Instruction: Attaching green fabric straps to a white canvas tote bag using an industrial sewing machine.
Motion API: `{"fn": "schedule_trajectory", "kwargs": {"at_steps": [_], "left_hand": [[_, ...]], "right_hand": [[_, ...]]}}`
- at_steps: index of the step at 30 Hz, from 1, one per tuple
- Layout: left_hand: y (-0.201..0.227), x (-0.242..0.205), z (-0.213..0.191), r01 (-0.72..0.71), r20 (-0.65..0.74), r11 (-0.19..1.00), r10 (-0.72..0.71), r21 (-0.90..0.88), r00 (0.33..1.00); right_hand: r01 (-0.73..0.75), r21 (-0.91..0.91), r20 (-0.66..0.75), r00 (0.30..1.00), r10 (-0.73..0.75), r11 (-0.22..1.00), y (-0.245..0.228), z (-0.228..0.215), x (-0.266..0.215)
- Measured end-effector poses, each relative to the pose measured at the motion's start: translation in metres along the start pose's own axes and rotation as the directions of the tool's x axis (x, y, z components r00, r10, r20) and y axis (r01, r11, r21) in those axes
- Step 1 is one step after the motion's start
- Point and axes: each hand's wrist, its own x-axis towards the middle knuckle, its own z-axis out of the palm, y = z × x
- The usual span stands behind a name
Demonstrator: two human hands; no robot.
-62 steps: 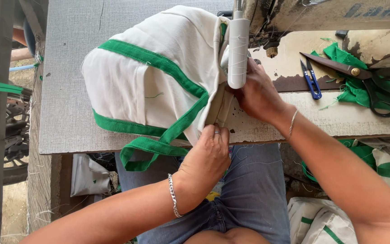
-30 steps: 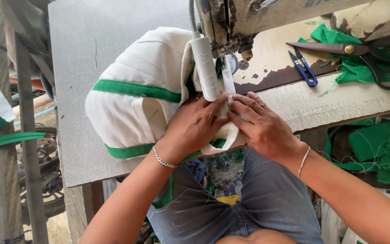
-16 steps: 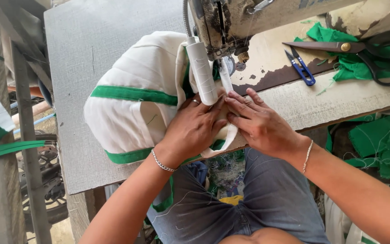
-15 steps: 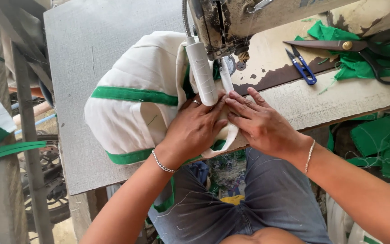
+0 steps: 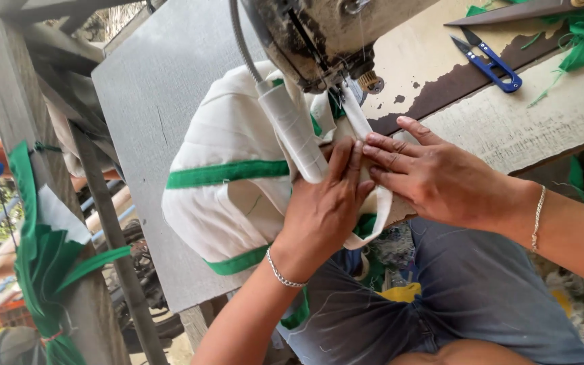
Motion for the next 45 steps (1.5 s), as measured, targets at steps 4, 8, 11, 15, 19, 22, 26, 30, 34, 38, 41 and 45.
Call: {"fn": "schedule_trajectory", "kwargs": {"at_steps": [4, 8, 11, 15, 19, 22, 26, 30, 34, 38, 41, 45], "left_hand": [[-0.008, 0.005, 0.003, -0.009, 0.006, 1.000, 0.010, -0.015, 1.000], [-0.031, 0.027, -0.003, -0.052, -0.020, 0.976, 0.049, -0.213, 0.999], [-0.043, 0.031, -0.008, -0.084, -0.044, 0.974, 0.076, -0.208, 0.996], [-0.040, 0.016, 0.006, -0.158, -0.172, 0.966, 0.123, -0.205, 0.977], [-0.047, 0.014, 0.027, -0.226, -0.197, 0.968, 0.201, -0.112, 0.959], [-0.048, 0.011, 0.021, -0.208, -0.261, 0.959, 0.154, -0.192, 0.953], [-0.045, 0.007, 0.010, -0.157, -0.288, 0.955, 0.081, -0.251, 0.954], [-0.035, 0.006, -0.006, -0.162, -0.305, 0.936, 0.063, -0.311, 0.950], [-0.034, 0.006, -0.016, -0.151, -0.277, 0.966, 0.090, -0.208, 0.957], [-0.039, 0.005, -0.002, -0.117, -0.265, 0.987, 0.085, -0.107, 0.960], [-0.051, 0.006, -0.009, -0.205, -0.228, 0.979, 0.202, 0.010, 0.952], [-0.051, 0.003, -0.042, -0.306, -0.112, 0.942, 0.321, 0.136, 0.940]], "right_hand": [[-0.021, -0.008, 0.003, 1.000, 0.021, 1.000, 0.005, 0.000, 0.007], [-0.027, -0.019, -0.032, 0.999, 0.026, 0.999, 0.024, 0.009, 0.024], [-0.010, 0.005, -0.072, 0.997, 0.011, 1.000, 0.031, 0.010, 0.032], [0.011, -0.054, -0.109, 0.994, -0.017, 0.998, 0.017, 0.015, 0.022], [-0.061, -0.122, -0.073, 0.996, 0.052, 0.991, 0.007, 0.022, 0.010], [-0.063, -0.062, -0.118, 0.992, 0.055, 0.996, -0.003, 0.016, 0.014], [-0.057, 0.034, -0.190, 0.980, 0.062, 0.998, -0.005, 0.019, 0.011], [-0.057, 0.153, -0.206, 0.975, 0.089, 0.987, -0.004, 0.015, 0.009], [-0.119, 0.121, -0.168, 0.976, 0.138, 0.986, -0.011, 0.004, 0.019], [-0.140, 0.088, -0.139, 0.979, 0.152, 0.986, -0.009, 0.009, 0.017], [-0.224, 0.155, -0.130, 0.961, 0.245, 0.962, -0.023, 0.013, 0.027], [-0.262, 0.134, -0.127, 0.952, 0.279, 0.956, -0.032, 0.011, 0.032]]}}
